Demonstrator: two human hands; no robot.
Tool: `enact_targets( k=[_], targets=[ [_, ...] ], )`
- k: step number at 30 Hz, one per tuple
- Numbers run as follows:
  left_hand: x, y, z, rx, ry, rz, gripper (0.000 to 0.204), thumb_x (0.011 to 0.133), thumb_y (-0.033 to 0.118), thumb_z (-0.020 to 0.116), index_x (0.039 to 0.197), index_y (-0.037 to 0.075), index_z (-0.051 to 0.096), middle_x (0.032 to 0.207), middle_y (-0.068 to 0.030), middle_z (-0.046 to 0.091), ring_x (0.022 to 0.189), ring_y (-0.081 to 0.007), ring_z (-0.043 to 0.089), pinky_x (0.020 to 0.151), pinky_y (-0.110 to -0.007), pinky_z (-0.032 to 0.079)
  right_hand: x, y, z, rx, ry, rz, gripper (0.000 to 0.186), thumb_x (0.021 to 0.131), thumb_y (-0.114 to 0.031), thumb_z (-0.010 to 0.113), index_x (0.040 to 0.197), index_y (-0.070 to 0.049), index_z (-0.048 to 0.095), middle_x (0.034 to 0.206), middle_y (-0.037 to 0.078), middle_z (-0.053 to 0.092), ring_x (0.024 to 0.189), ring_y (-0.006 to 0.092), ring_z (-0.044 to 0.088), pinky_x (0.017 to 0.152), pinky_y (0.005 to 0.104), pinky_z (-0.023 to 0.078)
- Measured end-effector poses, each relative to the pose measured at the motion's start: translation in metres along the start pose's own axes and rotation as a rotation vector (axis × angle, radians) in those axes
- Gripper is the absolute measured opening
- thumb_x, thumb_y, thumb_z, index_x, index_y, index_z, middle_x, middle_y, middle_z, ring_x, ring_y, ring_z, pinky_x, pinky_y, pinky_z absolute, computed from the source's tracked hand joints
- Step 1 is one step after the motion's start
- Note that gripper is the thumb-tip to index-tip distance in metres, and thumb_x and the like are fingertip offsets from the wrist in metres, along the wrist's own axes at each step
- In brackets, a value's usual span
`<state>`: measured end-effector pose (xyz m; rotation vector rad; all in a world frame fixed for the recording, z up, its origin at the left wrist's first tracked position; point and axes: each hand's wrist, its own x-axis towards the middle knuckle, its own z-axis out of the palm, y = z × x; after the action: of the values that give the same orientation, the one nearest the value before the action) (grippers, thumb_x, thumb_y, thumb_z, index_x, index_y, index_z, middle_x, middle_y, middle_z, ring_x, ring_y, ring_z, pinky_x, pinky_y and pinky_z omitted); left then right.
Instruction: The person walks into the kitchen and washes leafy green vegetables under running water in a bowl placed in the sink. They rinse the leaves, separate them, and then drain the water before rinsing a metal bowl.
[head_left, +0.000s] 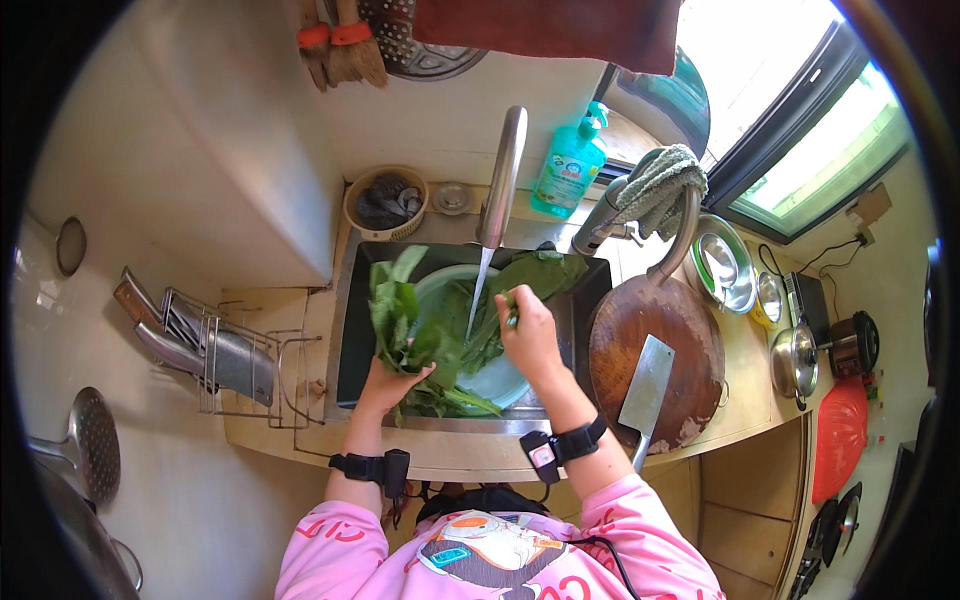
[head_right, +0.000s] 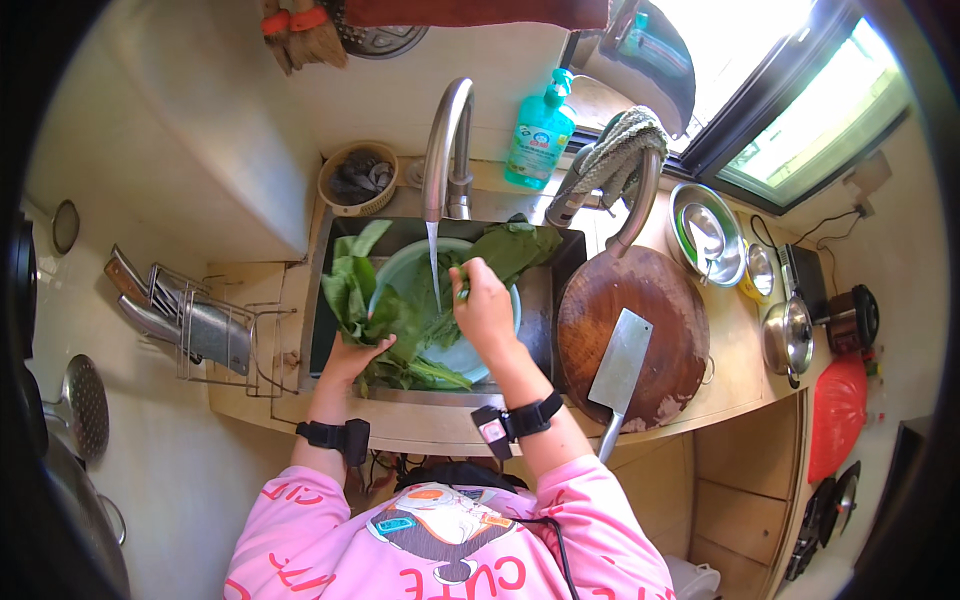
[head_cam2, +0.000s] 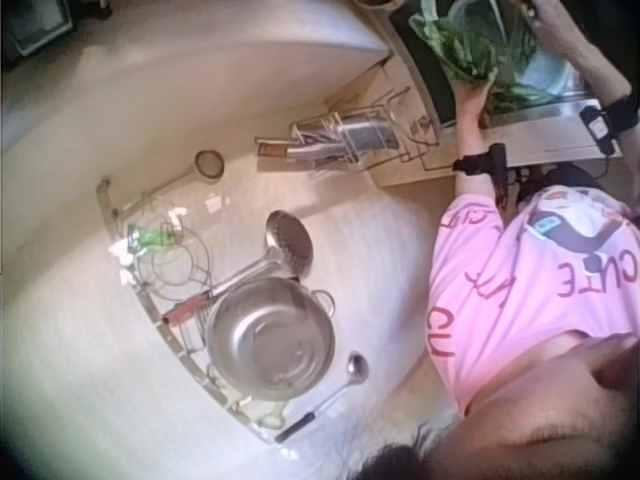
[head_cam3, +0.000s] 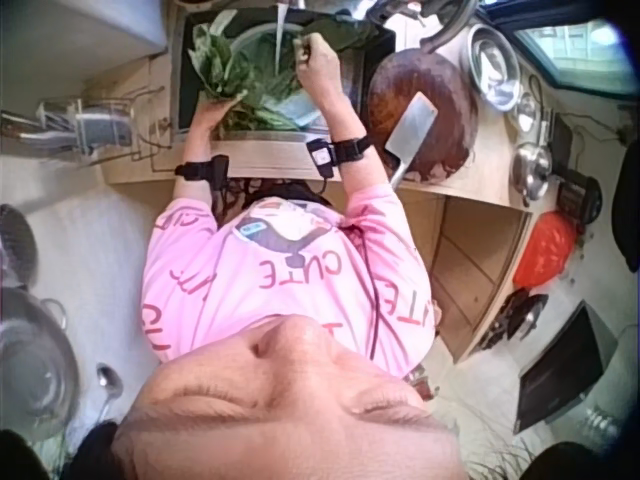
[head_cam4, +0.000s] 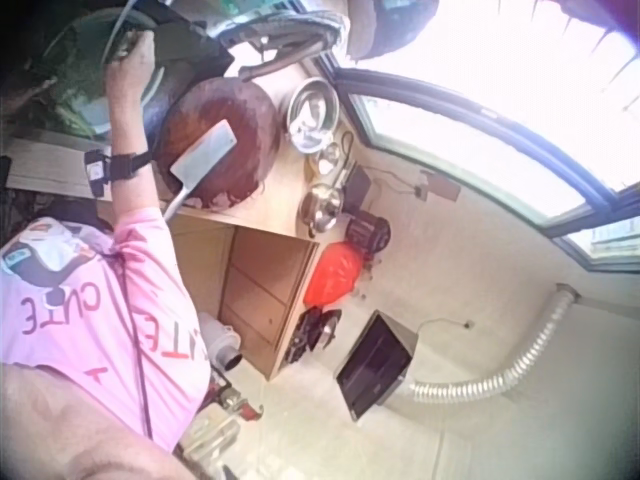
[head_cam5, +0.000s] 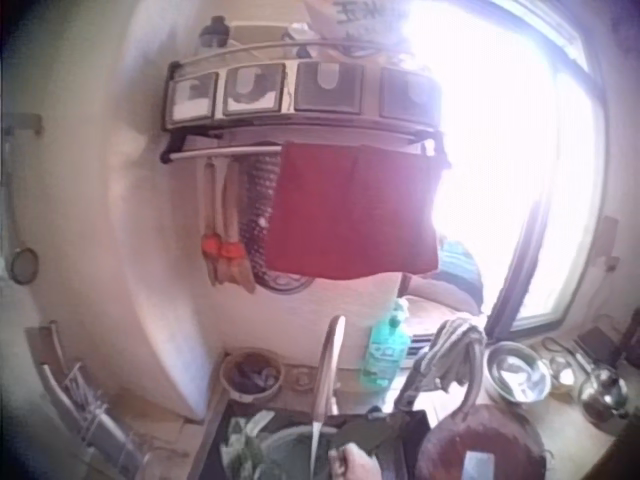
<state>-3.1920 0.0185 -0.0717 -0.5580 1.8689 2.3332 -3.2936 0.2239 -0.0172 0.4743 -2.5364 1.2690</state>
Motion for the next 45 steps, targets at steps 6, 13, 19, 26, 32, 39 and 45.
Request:
enact_targets(
  k=[6,13,19,26,32,39,45],
  targets=[
    [0.021,0.005,0.023,0.189,0.066,0.203,0.047,0.064,0.011,0.078,0.105,-0.002,0.058,0.101,-0.011,0.063,0.09,-0.0186,0.06,0.078,-0.032,0.049,-0.002,0.05,0.0,0.315,-0.242,0.642,0.038,0.088,-0.036,0.056,0.075,-0.001,0.057,0.062,0.0,0.053,0.052,0.0096,0.05,0.046,0.0279,0.038],
    [0.071,-0.012,0.066,0.246,0.327,0.221,0.03,0.07,0.01,0.07,0.094,-0.005,0.061,0.091,-0.0161,0.067,0.089,-0.0236,0.064,0.074,-0.034,0.048,-0.009,0.103,0.006,0.505,-0.047,0.901,0.026,0.089,-0.024,0.053,0.097,-0.002,0.063,0.068,0.0,0.056,0.049,0.0085,0.049,0.04,0.0242,0.04],
    [0.072,-0.016,0.061,0.12,0.4,0.134,0.038,0.069,0.01,0.077,0.101,-0.004,0.06,0.097,-0.0096,0.065,0.085,-0.0175,0.061,0.077,-0.031,0.046,0.002,0.168,0.034,0.112,0.13,0.886,0.027,0.085,-0.024,0.056,0.1,-0.003,0.066,0.084,0.016,0.066,0.079,0.0289,0.064,0.073,0.0354,0.05],
    [0.027,-0.014,0.016,0.02,0.579,0.049,0.04,0.068,0.004,0.076,0.103,-0.004,0.056,0.096,-0.0071,0.061,0.083,-0.0163,0.058,0.074,-0.029,0.046,0.012,0.187,0.06,-0.048,0.313,0.697,0.023,0.08,-0.022,0.061,0.093,-0.003,0.064,0.091,0.02,0.064,0.087,0.0364,0.061,0.079,0.0414,0.047],
    [0.014,-0.025,0.007,-0.035,0.503,0.12,0.034,0.072,0.003,0.071,0.101,-0.001,0.054,0.088,-0.0039,0.06,0.071,-0.0135,0.056,0.064,-0.029,0.045,0.012,0.182,0.062,-0.115,0.203,0.748,0.02,0.079,-0.022,0.06,0.088,-0.004,0.065,0.087,0.021,0.064,0.086,0.0377,0.061,0.076,0.043,0.047],
    [0.015,-0.025,0.018,-0.011,0.253,0.093,0.049,0.073,0.001,0.071,0.117,-0.001,0.051,0.116,-0.0101,0.056,0.105,-0.0205,0.055,0.088,-0.032,0.045,0.003,0.11,0.028,0.347,-0.265,0.603,0.02,0.078,-0.018,0.059,0.086,0.0,0.063,0.076,0.01,0.063,0.072,0.0142,0.058,0.067,0.029,0.046],
    [0.004,-0.026,0.011,-0.189,-0.073,0.169,0.046,0.074,0.001,0.07,0.117,0.005,0.053,0.113,-0.0038,0.057,0.103,-0.0142,0.053,0.088,-0.028,0.043,-0.025,0.004,0.018,0.522,-0.722,0.275,0.018,0.082,-0.016,0.059,0.086,0.001,0.06,0.073,0.002,0.059,0.071,0.0074,0.05,0.065,0.0252,0.044]
  ],
)
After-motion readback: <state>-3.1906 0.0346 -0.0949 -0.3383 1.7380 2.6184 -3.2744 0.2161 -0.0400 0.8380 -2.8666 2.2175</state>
